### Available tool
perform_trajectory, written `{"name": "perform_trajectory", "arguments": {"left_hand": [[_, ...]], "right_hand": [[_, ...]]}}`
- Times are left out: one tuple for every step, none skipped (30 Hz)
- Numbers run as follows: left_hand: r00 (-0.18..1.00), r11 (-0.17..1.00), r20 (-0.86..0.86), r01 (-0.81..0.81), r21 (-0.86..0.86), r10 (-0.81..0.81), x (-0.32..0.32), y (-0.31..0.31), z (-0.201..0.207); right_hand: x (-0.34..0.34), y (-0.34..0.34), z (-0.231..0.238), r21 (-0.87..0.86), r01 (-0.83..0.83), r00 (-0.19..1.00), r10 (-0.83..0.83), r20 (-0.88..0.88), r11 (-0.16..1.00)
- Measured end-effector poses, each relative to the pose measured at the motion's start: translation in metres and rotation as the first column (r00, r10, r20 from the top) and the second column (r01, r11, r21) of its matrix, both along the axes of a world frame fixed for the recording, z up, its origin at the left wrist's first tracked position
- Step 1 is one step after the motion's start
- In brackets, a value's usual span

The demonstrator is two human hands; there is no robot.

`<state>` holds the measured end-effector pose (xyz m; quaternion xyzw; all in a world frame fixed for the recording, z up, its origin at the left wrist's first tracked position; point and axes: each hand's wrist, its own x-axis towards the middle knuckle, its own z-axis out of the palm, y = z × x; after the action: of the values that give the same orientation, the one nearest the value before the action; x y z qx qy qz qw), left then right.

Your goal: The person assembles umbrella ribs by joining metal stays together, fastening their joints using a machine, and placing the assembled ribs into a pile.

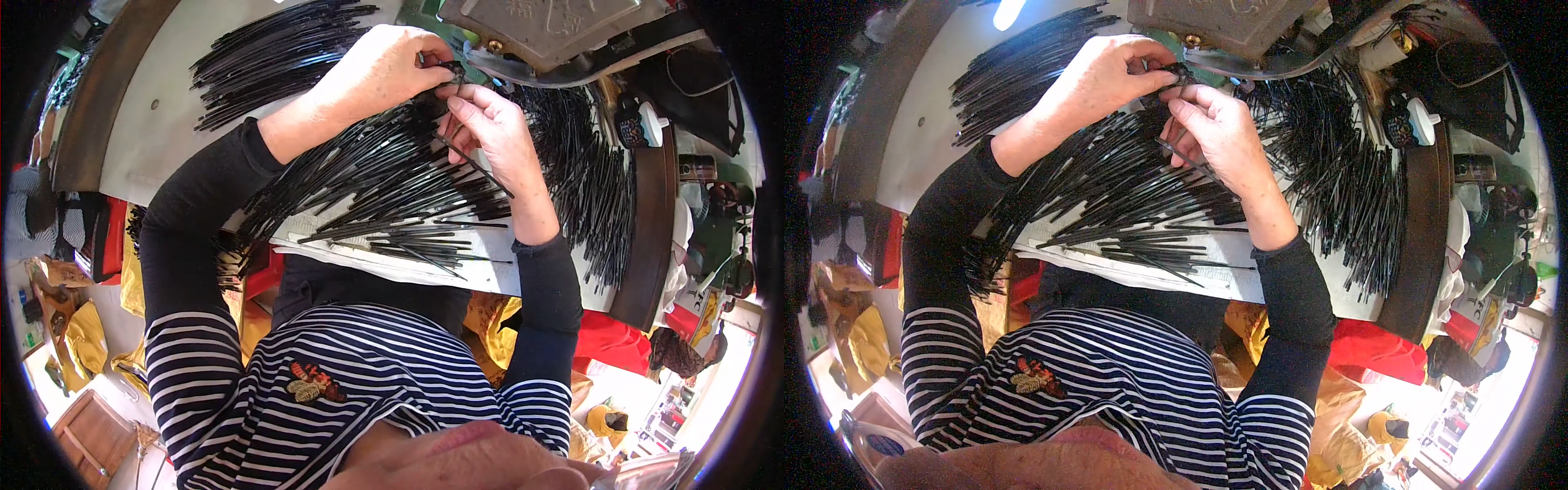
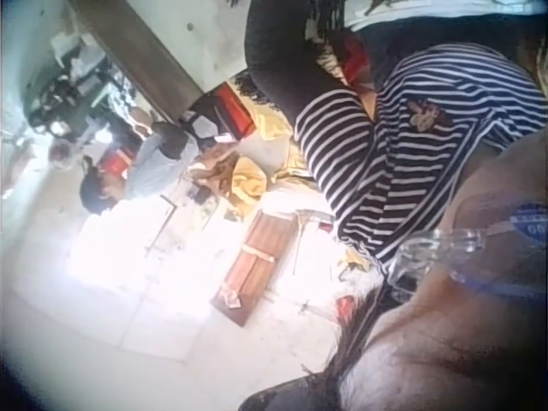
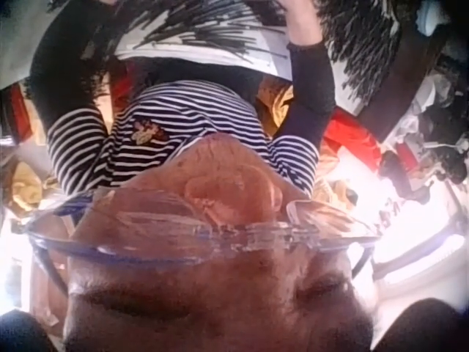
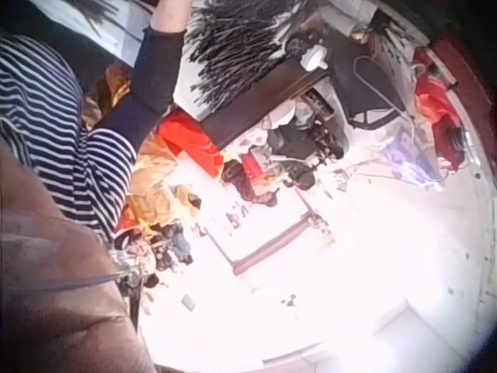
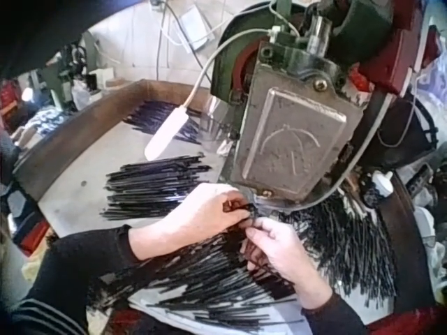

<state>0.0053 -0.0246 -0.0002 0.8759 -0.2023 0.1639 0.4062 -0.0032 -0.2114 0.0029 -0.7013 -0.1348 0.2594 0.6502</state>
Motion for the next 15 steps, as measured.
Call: {"name": "perform_trajectory", "arguments": {"left_hand": [[1.000,1.000,0.023,-0.009,0.023,0.008,0.000,0.000,0.000],[0.999,0.999,0.046,-0.018,0.045,0.016,-0.001,0.000,0.000],[0.999,0.999,0.045,-0.017,0.043,0.015,-0.001,0.000,0.001],[1.000,0.999,0.011,-0.007,0.049,0.007,-0.001,0.000,0.003],[1.000,0.999,-0.024,0.003,0.054,-0.002,-0.001,0.000,0.004],[1.000,0.999,-0.024,0.003,0.053,-0.001,0.000,0.002,0.002],[0.999,1.000,-0.024,0.028,0.004,-0.028,0.002,0.003,-0.001],[0.998,0.998,-0.022,0.054,-0.044,-0.055,0.003,0.005,-0.003],[0.998,0.998,-0.024,0.054,-0.044,-0.055,0.002,0.005,-0.003],[0.990,0.992,-0.115,0.065,-0.112,-0.077,0.001,0.005,-0.003],[0.973,0.981,-0.203,0.069,-0.180,-0.105,0.000,0.005,-0.002],[0.973,0.981,-0.206,0.069,-0.181,-0.106,0.000,0.007,0.001],[0.913,0.967,-0.367,0.090,-0.237,-0.175,0.000,0.009,0.007],[0.823,0.950,-0.512,0.101,-0.296,-0.246,0.000,0.011,0.009],[0.755,0.904,-0.564,0.085,-0.420,-0.333,0.002,0.011,0.008]], "right_hand": [[0.000,0.000,-0.001,-0.001,0.003,1.000,-0.003,0.005,1.000],[-0.001,0.000,0.000,-0.003,0.004,1.000,-0.004,0.004,1.000],[-0.002,0.001,0.002,-0.004,0.008,1.000,-0.008,0.005,1.000],[-0.002,0.001,0.003,-0.006,0.013,1.000,-0.013,0.006,1.000],[-0.002,0.001,0.002,-0.008,0.014,1.000,-0.014,0.005,1.000],[-0.001,0.001,0.000,-0.010,0.015,1.000,-0.015,0.001,1.000],[-0.001,0.001,-0.001,-0.011,0.017,1.000,-0.017,-0.002,1.000],[-0.001,0.001,0.000,-0.012,0.016,1.000,-0.016,-0.002,1.000],[-0.001,0.001,0.001,-0.011,0.014,1.000,-0.014,-0.003,1.000],[-0.001,0.001,0.002,-0.010,0.012,1.000,-0.012,-0.004,1.000],[-0.001,0.001,0.003,-0.009,0.013,1.000,-0.013,-0.005,1.000],[0.000,0.001,0.003,0.000,0.002,1.000,-0.002,-0.018,1.000],[0.000,0.001,0.004,0.009,-0.009,0.999,0.009,-0.032,1.000],[0.001,0.001,0.004,0.008,-0.008,0.999,0.008,-0.034,1.000],[0.001,0.001,0.006,0.041,-0.015,0.997,0.018,-0.078,0.999]]}}
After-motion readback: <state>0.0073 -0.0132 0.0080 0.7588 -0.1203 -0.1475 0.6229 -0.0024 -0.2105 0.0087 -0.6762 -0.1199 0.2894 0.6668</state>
